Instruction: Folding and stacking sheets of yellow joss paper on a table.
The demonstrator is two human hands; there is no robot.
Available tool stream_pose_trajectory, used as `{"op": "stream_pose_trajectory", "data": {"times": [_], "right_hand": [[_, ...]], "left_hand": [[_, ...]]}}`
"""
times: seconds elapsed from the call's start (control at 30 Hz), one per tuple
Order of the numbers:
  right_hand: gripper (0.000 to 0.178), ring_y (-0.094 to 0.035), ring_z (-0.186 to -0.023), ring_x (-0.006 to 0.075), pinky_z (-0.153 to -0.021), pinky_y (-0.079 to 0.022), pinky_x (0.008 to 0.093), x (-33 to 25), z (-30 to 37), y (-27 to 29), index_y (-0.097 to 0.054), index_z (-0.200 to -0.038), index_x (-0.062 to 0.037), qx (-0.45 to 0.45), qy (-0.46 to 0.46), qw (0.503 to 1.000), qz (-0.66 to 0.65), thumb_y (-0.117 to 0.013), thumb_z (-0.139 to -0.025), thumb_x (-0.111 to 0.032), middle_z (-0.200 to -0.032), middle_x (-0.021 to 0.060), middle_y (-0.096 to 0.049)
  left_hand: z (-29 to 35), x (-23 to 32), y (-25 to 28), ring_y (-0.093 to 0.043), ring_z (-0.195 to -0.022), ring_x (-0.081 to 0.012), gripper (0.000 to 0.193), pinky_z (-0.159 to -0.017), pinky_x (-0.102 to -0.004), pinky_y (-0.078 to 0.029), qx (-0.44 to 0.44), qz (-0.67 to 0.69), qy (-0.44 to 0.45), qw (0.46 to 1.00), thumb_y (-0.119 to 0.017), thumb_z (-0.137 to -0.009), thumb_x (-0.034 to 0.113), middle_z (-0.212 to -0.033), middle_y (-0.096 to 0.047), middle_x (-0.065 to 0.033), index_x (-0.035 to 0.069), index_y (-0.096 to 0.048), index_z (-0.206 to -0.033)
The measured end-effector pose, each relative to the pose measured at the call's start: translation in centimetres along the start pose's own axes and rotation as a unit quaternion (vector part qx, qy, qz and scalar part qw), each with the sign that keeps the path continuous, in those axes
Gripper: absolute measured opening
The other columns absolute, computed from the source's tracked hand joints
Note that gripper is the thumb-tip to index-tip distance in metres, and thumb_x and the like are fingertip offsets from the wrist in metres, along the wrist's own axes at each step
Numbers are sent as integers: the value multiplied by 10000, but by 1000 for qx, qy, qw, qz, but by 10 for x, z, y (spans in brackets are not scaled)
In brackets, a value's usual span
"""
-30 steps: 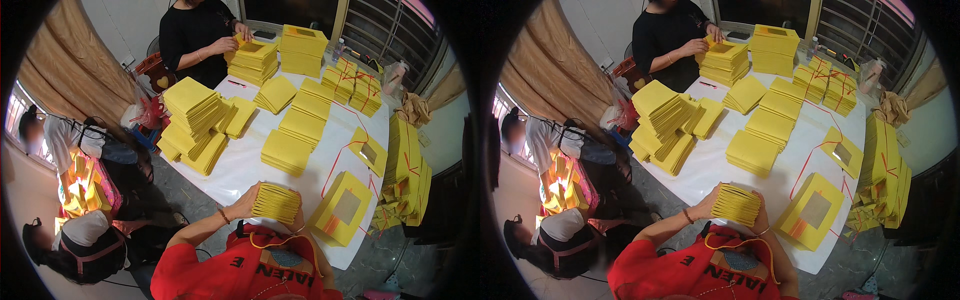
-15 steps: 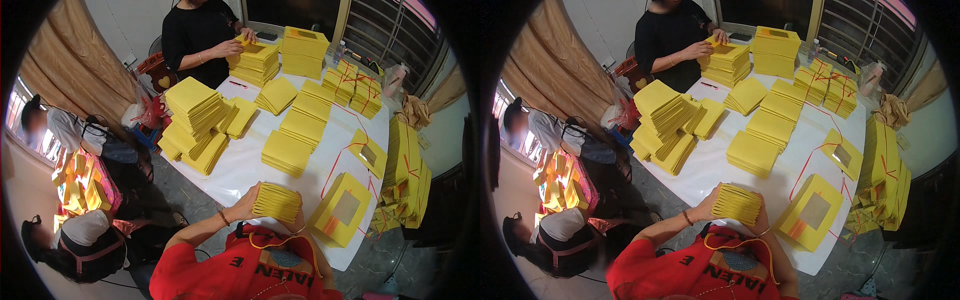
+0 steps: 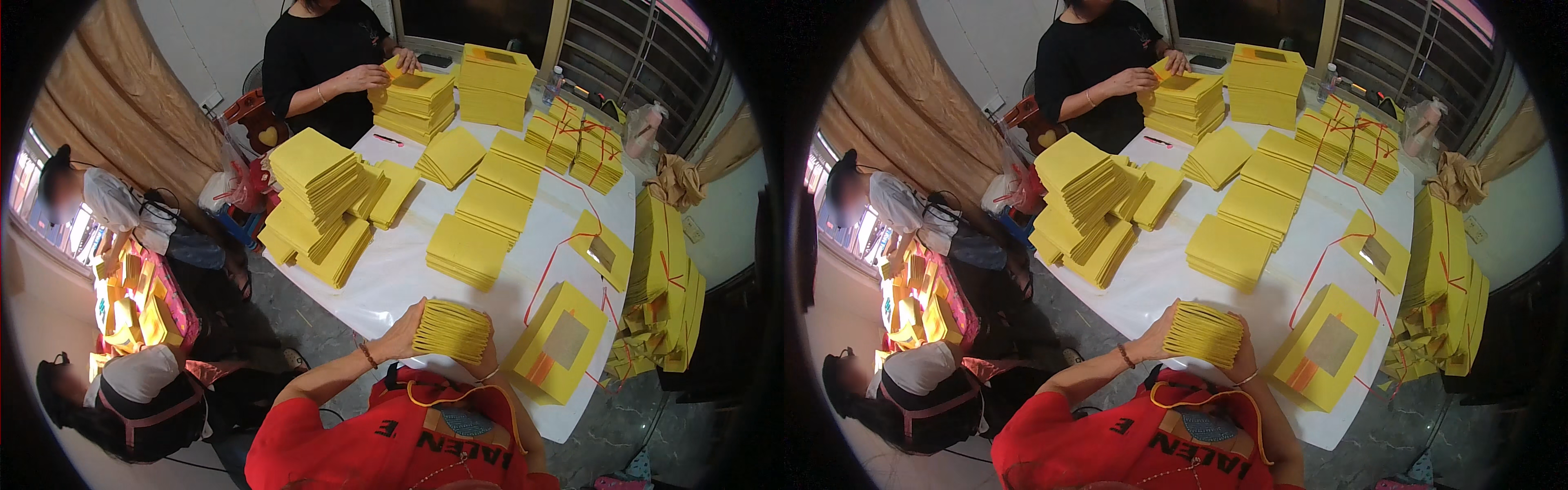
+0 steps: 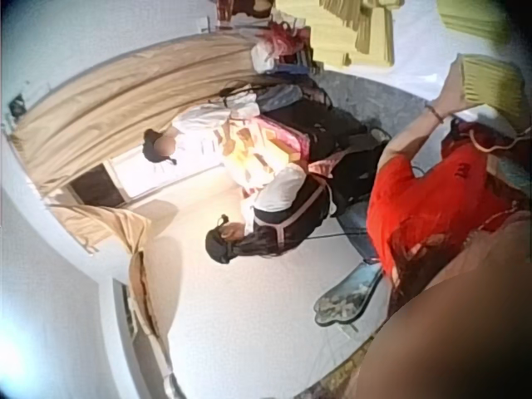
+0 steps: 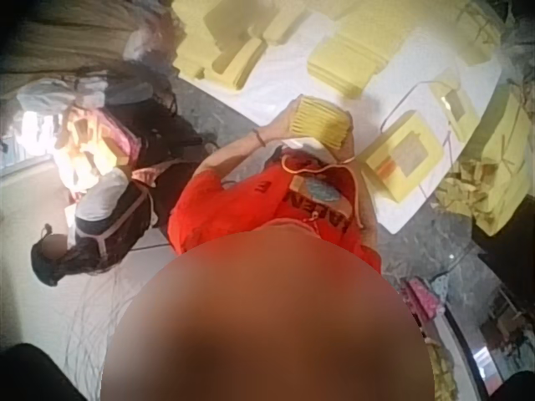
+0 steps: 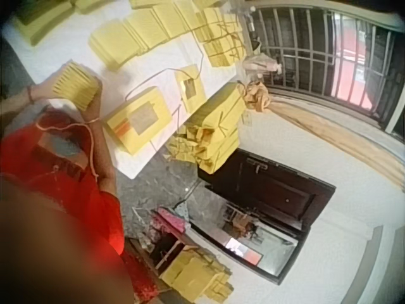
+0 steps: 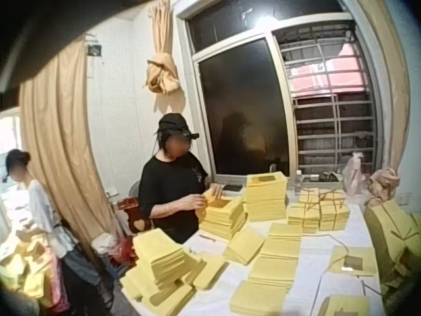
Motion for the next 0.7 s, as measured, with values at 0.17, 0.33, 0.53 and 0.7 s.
{"op": "stream_pose_trajectory", "data": {"times": [0.17, 0.33, 0.53, 0.7], "right_hand": [[950, -466, -1130, 235, -974, -358, 334, -6, -2, -1, -180, -1330, 14, -33, 32, 994, 104, -797, -641, -202, -1199, 145, -476], [947, -468, -1126, 222, -979, -361, 339, -4, 1, -2, -160, -1332, -1, -18, 29, 999, 40, -793, -647, -161, -1220, 130, -460], [918, -479, -1116, 217, -957, -379, 333, -4, 2, -2, -193, -1319, -13, -23, 17, 1000, 1, -798, -640, -138, -1216, 125, -464], [918, -473, -1122, 207, -938, -395, 333, -29, -13, 14, -215, -1310, -14, -13, -35, 998, -53, -811, -621, -129, -1211, 122, -466]], "left_hand": [[-3, 12, 9, -378, -1153, -406, 1013, -1006, -420, -318, -5, 15, 26, 1000, -741, -696, 308, -1268, -346, -271, -69, -71, -1355], [0, 12, 6, -371, -1164, -405, 1028, -1006, -419, -320, 8, 18, 26, 999, -748, -692, 304, -1279, -339, -266, -61, -58, -1362], [5, 4, -2, -358, -1183, -405, 1111, -1008, -420, -321, 10, -4, 8, 1000, -775, -666, 292, -1295, -326, -262, -57, 6, -1375], [-2, 15, 10, -345, -1196, -404, 1140, -1014, -430, -308, 13, 19, 20, 1000, -786, -649, 294, -1314, -315, -253, -57, 17, -1378]]}}
Point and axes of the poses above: each hand's wrist, its own z-axis away from the middle knuckle, its own y-axis out of the back of the hand, x = y × z, the point moved 5 cm from there along -z, towards the middle knuckle
